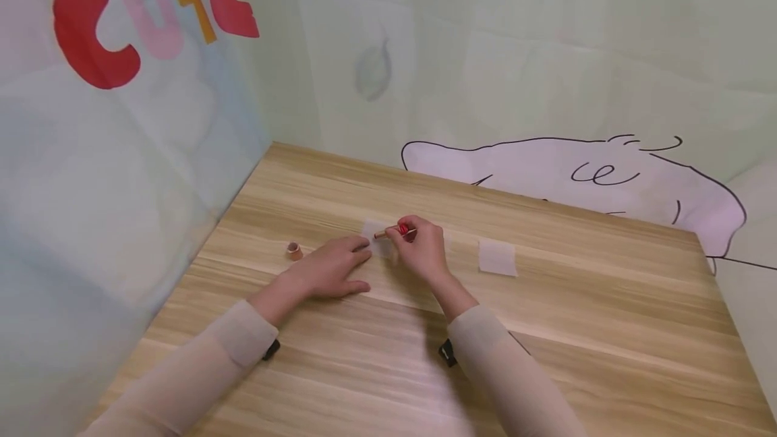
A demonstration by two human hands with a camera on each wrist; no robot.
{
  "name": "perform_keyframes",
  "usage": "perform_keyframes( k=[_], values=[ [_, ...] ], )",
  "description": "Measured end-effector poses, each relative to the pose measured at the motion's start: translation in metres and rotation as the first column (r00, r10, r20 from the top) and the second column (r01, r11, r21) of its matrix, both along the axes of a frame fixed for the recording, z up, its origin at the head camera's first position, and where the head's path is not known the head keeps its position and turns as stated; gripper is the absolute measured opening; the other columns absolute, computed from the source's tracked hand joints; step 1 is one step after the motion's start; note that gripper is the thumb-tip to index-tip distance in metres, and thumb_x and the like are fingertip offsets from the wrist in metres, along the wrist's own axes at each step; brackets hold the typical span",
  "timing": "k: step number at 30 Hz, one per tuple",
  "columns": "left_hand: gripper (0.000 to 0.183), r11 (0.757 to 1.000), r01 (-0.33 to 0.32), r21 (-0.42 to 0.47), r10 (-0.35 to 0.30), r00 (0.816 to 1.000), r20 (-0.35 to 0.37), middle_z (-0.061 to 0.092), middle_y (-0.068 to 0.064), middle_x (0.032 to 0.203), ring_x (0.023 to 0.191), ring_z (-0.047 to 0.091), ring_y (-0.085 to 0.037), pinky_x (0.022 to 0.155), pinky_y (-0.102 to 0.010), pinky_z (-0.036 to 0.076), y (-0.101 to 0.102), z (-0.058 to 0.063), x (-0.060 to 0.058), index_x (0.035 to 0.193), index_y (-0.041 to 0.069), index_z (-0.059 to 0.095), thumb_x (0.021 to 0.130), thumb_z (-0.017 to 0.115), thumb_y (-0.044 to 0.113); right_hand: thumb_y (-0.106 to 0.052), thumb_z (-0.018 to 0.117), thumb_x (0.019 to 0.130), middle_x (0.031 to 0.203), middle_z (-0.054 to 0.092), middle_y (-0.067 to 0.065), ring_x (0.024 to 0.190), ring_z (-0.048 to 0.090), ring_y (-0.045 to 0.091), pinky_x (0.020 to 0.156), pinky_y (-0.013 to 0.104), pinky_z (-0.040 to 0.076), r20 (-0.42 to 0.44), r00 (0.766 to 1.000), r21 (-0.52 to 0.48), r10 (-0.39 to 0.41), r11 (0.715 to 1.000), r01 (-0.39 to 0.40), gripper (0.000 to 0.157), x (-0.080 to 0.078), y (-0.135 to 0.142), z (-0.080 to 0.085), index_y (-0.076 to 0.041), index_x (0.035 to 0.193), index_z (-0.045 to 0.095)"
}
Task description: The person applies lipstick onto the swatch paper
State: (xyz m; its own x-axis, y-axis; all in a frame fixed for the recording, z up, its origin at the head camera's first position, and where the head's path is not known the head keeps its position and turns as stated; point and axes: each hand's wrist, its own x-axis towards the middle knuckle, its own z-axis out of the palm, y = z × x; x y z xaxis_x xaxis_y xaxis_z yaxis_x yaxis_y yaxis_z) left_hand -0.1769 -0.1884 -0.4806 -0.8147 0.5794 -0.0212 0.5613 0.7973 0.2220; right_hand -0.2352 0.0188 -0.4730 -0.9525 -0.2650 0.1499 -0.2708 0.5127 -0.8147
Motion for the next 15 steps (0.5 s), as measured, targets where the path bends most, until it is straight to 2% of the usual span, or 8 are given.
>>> perform_keyframes(
  k=[6,15],
  values=[
    [0.062,1.0,-0.013,-0.009,0.014,1.0,0.019,0.052,-0.022,0.143,0.132,0.05,-0.036,0.112,-0.046,0.041,0.0,-0.0001,0.0008,0.129,-0.001,0.062,0.092,0.071,0.048,-0.015,0.078,0.09,0.082,0.07,0.008,0.077,0.069,0.024,0.068,0.032,0.058,-0.048,0.999,0.013,0.003,1.0,-0.003,0.016,-0.0022,-0.0013,-0.0053,-0.001,0.094,0.073],
    [0.064,1.0,-0.025,0.001,0.025,0.999,0.037,0.052,-0.022,0.143,0.133,0.049,-0.035,0.113,-0.045,0.04,-0.0002,-0.0001,0.0018,0.133,-0.002,0.061,0.093,0.07,0.048,-0.021,0.079,0.091,0.089,0.072,0.011,0.077,0.071,0.025,0.065,0.035,0.059,-0.022,1.0,0.045,-0.001,0.999,0.002,0.021,-0.003,-0.0039,-0.0043,-0.001,0.097,0.074]
  ],
)
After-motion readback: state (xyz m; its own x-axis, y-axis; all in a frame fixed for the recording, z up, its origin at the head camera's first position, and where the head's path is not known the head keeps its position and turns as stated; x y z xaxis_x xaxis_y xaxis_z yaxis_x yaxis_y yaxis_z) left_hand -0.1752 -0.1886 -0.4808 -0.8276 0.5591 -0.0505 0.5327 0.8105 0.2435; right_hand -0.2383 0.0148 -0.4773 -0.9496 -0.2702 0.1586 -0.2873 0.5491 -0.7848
